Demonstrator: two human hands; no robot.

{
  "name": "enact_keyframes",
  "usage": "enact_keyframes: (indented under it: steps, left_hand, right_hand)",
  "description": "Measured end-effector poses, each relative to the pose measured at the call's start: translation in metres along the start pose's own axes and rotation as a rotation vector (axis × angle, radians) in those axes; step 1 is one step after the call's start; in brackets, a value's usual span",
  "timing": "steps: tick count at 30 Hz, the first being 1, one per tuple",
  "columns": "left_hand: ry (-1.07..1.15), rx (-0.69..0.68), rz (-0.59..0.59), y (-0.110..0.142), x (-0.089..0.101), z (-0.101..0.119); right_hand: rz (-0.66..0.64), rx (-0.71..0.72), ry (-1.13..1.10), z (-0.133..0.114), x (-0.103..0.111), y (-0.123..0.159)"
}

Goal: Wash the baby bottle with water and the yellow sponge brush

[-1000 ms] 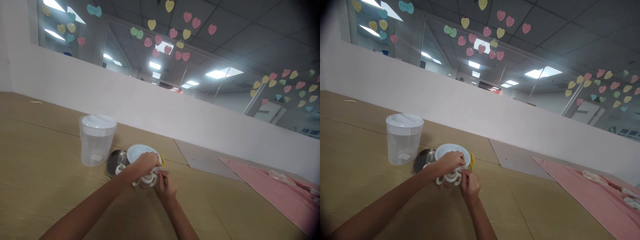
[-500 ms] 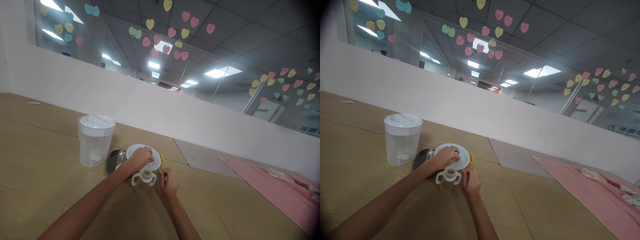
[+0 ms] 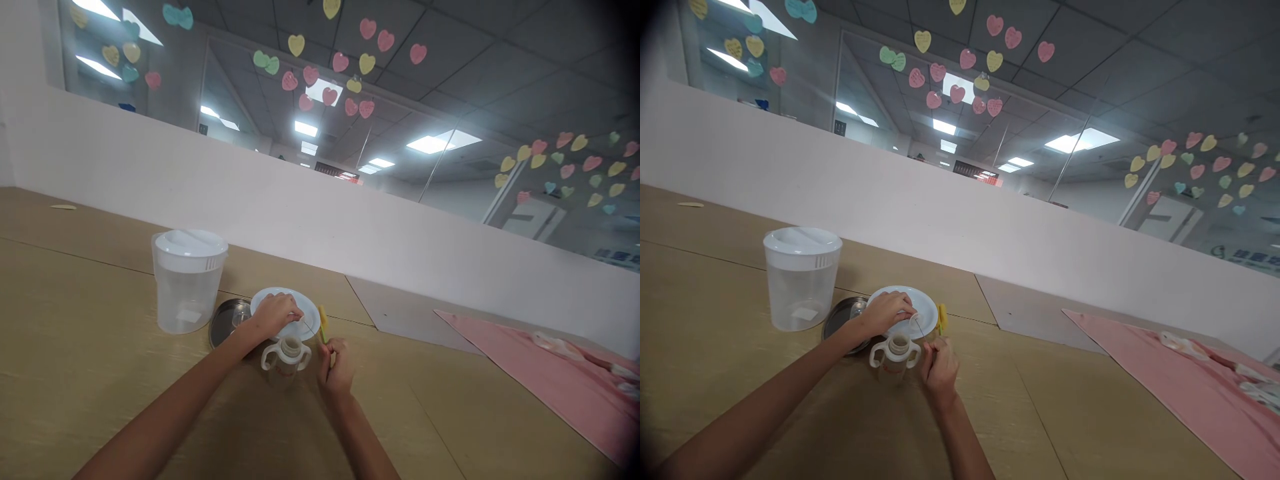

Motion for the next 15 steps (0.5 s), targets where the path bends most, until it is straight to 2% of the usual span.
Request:
enact_keyframes:
  steps: [8,15]
  left_hand:
    - [-0.068,0.003,0.050,-0.001,0.001,0.005]
    - [-0.088,0.037,0.045,-0.005,-0.010,-0.012]
  right_hand:
    - [0.139,-0.199,-0.125,0.005,0.008,0.002]
    - [0.119,-0.130,-0.153,0.000,0.009,0.002]
Point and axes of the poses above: each hand's wrist, its own y-axis away from the middle knuckle, its own x-axis out of the back of the hand, z = x × y, the point moved 8 cm from there along -y, towards the middle knuckle, and after that the axes turned 15 degrees about x, right-handed, at the moved point
